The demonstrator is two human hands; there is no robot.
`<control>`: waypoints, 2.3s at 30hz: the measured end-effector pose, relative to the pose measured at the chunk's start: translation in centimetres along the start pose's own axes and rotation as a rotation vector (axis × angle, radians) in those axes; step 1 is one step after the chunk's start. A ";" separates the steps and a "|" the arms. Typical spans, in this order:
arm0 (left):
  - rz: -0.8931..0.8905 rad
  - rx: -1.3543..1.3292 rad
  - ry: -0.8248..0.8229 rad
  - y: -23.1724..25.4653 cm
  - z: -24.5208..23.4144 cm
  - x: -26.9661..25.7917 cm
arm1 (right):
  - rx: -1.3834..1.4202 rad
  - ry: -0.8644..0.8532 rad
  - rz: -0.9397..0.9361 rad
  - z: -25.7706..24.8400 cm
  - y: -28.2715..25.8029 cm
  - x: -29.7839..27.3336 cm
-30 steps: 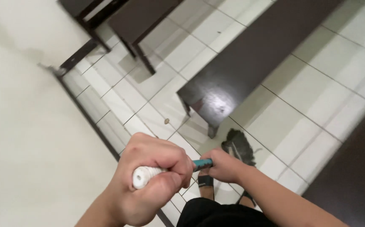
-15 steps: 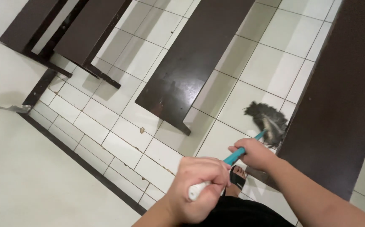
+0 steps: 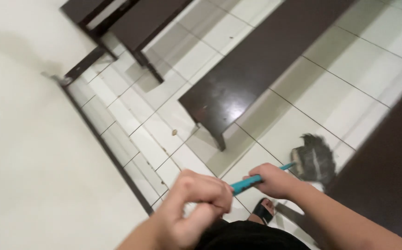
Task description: The recorder is mopping the tiled floor in between rows of long wooden benches.
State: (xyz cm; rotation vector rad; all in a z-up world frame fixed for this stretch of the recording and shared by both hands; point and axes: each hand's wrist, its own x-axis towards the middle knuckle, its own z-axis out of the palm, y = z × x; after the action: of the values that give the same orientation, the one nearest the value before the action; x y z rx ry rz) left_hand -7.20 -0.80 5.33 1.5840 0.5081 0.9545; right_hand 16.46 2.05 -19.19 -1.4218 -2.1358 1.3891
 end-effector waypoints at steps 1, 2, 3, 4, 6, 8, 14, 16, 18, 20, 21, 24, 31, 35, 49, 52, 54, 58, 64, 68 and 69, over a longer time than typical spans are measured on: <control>-0.037 0.043 0.012 1.6 -1.0 -0.3 | -0.003 -0.046 -0.048 -0.1 -1.9 1.1; -0.070 0.091 0.021 3.0 -1.9 -0.5 | -0.007 -0.086 -0.100 -0.3 -3.5 2.2; -0.062 0.108 0.041 4.9 -1.9 -0.3 | -0.018 -0.097 -0.122 0.6 -4.4 3.3; -0.030 0.339 0.058 6.9 -2.1 -0.1 | 0.029 -0.131 -0.153 1.5 -5.6 4.5; -0.001 0.584 0.090 9.5 -3.0 -0.1 | 0.070 -0.174 -0.200 2.6 -8.7 6.3; 0.051 0.570 0.072 10.5 -4.4 -0.4 | 0.126 -0.272 -0.273 3.2 -12.3 7.2; -0.316 0.446 -0.012 10.2 -6.5 -0.4 | 0.258 -0.254 -0.249 5.0 -14.5 8.0; -0.259 0.415 -0.016 10.2 -6.3 0.8 | 0.248 -0.197 -0.225 4.6 -13.7 7.7; -0.205 0.370 -0.031 9.3 -6.1 1.7 | 0.243 -0.135 -0.186 3.5 -13.1 6.6; -0.233 0.303 0.025 7.3 -5.9 2.6 | 0.268 -0.093 -0.048 1.3 -12.5 5.5; -0.232 0.286 -0.001 6.1 -5.4 3.4 | 0.276 -0.073 -0.026 1.4 -9.7 5.5; -0.156 0.268 -0.050 2.8 -3.6 4.4 | 0.047 0.104 -0.091 1.8 -3.0 4.1; -0.031 0.148 -0.105 -7.4 3.0 5.1 | 0.052 0.364 0.245 -0.7 7.7 -1.9; -0.145 0.095 -0.152 -11.4 4.9 5.2 | -0.120 0.340 0.482 -2.4 11.6 -3.2; 0.011 0.026 0.039 -3.0 -6.5 -1.8 | -0.142 0.069 0.116 1.7 -0.4 5.0; -0.047 0.151 0.134 2.7 -8.4 -1.9 | -0.135 -0.103 -0.018 1.8 -6.7 8.1; -0.087 0.170 0.257 6.1 -9.3 -1.9 | -0.117 -0.231 -0.036 2.4 -10.8 9.4; -0.208 0.301 0.255 9.7 -10.1 -2.6 | 0.093 -0.300 -0.212 5.3 -15.2 10.6; -0.173 0.308 0.352 7.5 -8.4 -3.8 | 0.146 -0.302 -0.155 6.2 -14.9 9.3; -0.183 0.192 0.406 5.1 -5.6 -2.8 | 0.070 -0.254 -0.087 3.7 -12.8 7.0; -0.184 0.187 0.391 4.5 -4.4 -2.3 | 0.076 -0.242 -0.079 3.5 -10.8 6.6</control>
State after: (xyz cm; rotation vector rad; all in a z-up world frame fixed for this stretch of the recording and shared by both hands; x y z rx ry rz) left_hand -12.79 -1.01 8.97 1.4863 1.0234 1.1038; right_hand 4.48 4.52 -14.38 -1.1806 -2.2267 1.6669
